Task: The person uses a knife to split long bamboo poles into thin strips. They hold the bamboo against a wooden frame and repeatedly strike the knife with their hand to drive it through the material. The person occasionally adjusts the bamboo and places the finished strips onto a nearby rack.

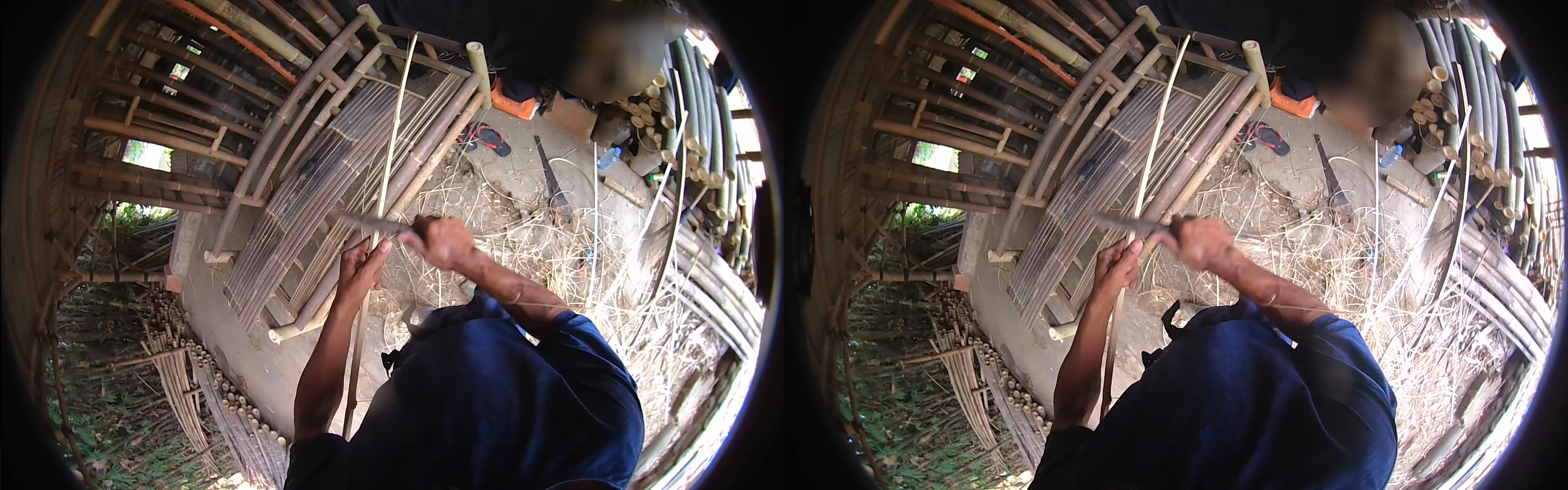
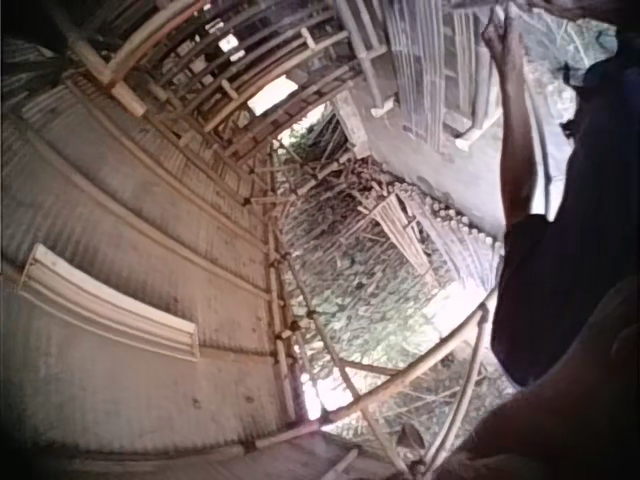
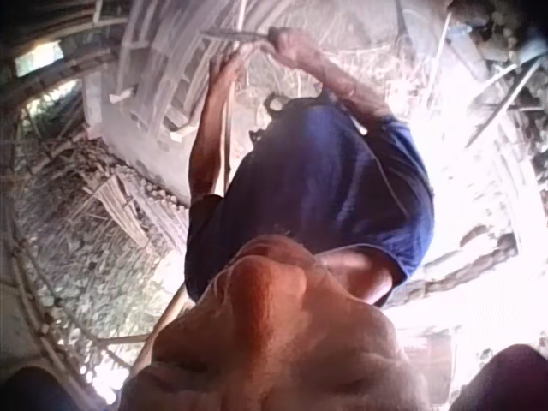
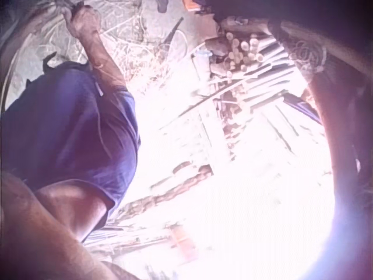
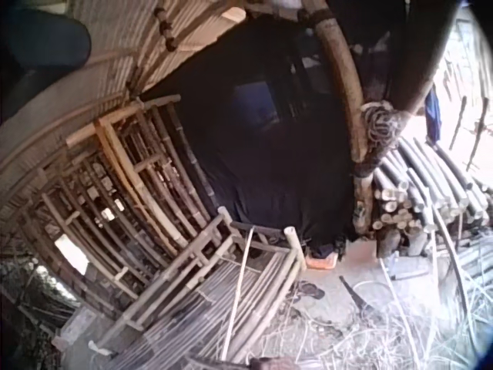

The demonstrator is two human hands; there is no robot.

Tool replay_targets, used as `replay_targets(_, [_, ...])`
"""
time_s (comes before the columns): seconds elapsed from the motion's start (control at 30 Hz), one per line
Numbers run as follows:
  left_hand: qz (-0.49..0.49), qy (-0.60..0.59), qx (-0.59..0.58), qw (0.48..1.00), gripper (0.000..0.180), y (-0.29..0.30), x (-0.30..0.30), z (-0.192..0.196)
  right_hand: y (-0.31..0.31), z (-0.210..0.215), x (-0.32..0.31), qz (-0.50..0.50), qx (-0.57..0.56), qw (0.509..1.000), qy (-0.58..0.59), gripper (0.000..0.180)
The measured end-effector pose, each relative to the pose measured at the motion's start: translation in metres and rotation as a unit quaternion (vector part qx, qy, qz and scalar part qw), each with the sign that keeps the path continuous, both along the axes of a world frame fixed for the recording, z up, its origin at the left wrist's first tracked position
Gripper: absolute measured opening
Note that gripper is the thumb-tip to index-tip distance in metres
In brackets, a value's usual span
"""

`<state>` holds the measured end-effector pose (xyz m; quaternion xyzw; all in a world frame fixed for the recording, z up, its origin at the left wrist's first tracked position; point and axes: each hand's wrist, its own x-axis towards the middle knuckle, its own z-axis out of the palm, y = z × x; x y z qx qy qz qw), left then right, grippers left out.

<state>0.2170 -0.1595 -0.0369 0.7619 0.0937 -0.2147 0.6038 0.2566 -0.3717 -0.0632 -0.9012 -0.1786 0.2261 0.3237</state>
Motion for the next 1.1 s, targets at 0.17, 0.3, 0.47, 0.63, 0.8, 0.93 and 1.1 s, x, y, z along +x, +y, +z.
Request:
replay_targets(0.17, [0.058,-0.025,0.017,0.998,0.043,-0.031,0.014,-0.005,0.019,-0.041,-0.020,-0.033,0.127,0.975,-0.177,0.066])
replay_targets(0.3, [0.026,0.003,0.020,0.999,0.043,-0.013,0.017,0.002,0.016,-0.034,0.015,-0.042,0.086,0.977,-0.189,0.068])
replay_targets(0.47, [-0.055,-0.039,0.022,0.997,0.045,-0.016,-0.063,0.048,-0.065,-0.079,0.120,-0.176,-0.019,0.958,-0.224,0.074])
replay_targets(0.63, [0.004,0.051,-0.051,0.997,0.044,0.009,-0.082,0.055,-0.027,-0.021,0.060,-0.042,-0.047,0.986,-0.153,0.075])
replay_targets(0.8, [-0.065,0.064,0.060,0.994,0.045,0.016,-0.119,0.068,-0.091,-0.084,0.126,-0.194,-0.150,0.951,-0.186,0.068])
replay_targets(0.93, [-0.145,0.007,0.210,0.967,0.040,0.054,-0.165,0.063,-0.106,-0.095,0.138,-0.255,-0.138,0.914,-0.284,0.073])
replay_targets(1.1, [-0.234,0.030,0.276,0.932,0.045,0.094,-0.217,0.103,-0.202,-0.075,0.174,-0.354,-0.123,0.901,-0.217,0.076])
